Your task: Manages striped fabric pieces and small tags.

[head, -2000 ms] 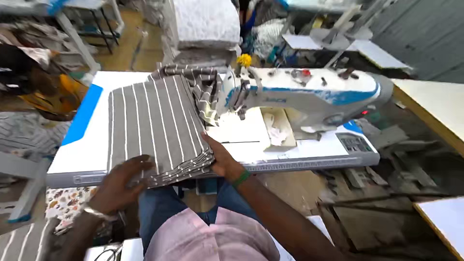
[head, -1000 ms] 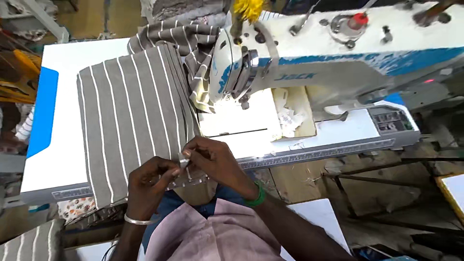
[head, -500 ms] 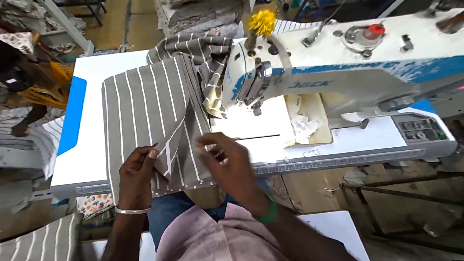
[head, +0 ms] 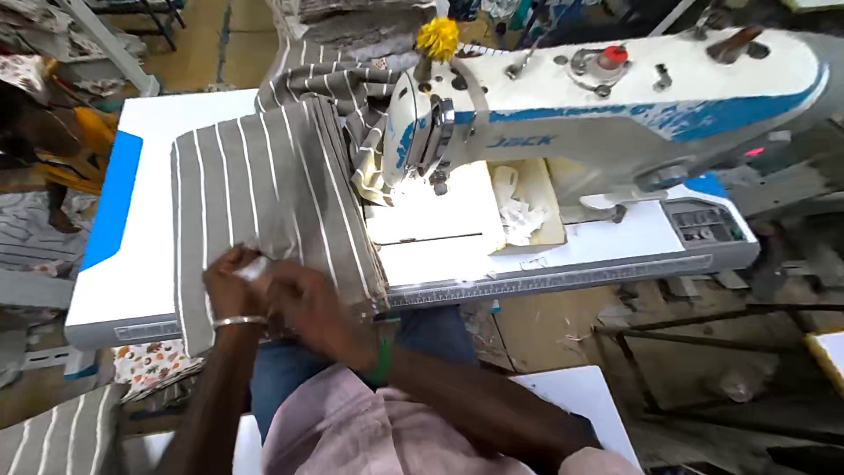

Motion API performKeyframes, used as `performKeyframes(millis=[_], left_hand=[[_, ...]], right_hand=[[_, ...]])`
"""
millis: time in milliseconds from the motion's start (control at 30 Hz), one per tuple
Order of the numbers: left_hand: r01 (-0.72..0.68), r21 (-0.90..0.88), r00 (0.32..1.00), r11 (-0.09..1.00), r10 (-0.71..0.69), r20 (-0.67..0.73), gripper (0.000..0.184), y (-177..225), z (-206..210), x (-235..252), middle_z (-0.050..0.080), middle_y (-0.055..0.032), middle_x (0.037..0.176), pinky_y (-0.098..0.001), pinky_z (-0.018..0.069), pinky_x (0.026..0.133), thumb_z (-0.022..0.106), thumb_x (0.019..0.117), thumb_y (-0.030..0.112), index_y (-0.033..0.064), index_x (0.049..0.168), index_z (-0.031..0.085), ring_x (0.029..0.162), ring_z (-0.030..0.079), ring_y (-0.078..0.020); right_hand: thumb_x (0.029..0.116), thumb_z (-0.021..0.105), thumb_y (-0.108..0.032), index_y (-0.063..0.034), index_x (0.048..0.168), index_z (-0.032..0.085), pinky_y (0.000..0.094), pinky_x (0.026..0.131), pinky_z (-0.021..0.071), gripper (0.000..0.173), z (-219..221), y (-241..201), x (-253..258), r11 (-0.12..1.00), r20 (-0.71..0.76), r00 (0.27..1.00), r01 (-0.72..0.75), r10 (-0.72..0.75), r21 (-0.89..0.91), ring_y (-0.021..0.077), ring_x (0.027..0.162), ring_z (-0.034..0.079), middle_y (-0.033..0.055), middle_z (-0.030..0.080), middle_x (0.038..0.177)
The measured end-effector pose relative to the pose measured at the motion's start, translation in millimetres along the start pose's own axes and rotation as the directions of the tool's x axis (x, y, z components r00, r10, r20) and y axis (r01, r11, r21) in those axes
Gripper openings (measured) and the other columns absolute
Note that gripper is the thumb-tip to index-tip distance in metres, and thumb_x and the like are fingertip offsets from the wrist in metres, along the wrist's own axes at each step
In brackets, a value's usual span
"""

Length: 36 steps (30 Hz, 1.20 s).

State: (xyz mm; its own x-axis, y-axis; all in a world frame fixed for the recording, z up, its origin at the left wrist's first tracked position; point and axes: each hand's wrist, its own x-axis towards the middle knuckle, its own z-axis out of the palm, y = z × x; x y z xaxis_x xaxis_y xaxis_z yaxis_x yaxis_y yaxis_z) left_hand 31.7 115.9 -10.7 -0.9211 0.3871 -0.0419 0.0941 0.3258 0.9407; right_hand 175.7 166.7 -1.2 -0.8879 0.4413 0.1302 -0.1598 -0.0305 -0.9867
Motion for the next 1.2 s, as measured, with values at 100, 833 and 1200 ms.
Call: performKeyframes(millis=[100,833,1200], left_hand=[[-0.081,0.333,0.997,0.939,0.080,0.014,0.030,-1,-24,50,0.068,-0.0228,0.107,-0.0541,0.0531,0.085,0.054,0.1028,0.017,-0.0053,0.120,0.064,0.093,0.066,-0.0288],[-0.662,0.251,0.716,0.706,0.498,0.489,0.018,-9,-1,-40,0.073,-0.0083,0.110,-0.0425,0.0593,0.079,0.066,0.0969,0.014,0.0059,0.111,0.075,0.091,0.071,-0.0191],[-0.641,0.220,0.713,0.736,0.465,0.524,0.017,-9,3,-53,0.070,0.0002,0.109,-0.0344,0.0573,0.077,0.071,0.0957,0.026,0.0154,0.107,0.077,0.091,0.066,-0.0113]], right_hand=[[0.1032,0.058,-0.012,0.0031,0.101,0.072,0.0312,0.070,0.0587,0.021,-15,-26,-81,0.991,0.132,0.987,0.101,-0.089,-0.089,0.0119,0.075,0.068,0.0085,0.071,0.086],[0.0953,0.064,-0.004,-0.0081,0.108,0.077,0.0291,0.071,0.0565,0.018,-105,1,20,0.835,0.096,0.977,0.211,-0.189,-0.509,0.0081,0.078,0.067,0.0019,0.075,0.095],[0.1003,0.067,-0.021,-0.0066,0.105,0.073,0.0225,0.045,0.0477,0.016,-115,5,-23,0.930,-0.170,0.985,-0.033,-0.033,-0.367,0.0057,0.052,0.055,-0.0004,0.066,0.074]])
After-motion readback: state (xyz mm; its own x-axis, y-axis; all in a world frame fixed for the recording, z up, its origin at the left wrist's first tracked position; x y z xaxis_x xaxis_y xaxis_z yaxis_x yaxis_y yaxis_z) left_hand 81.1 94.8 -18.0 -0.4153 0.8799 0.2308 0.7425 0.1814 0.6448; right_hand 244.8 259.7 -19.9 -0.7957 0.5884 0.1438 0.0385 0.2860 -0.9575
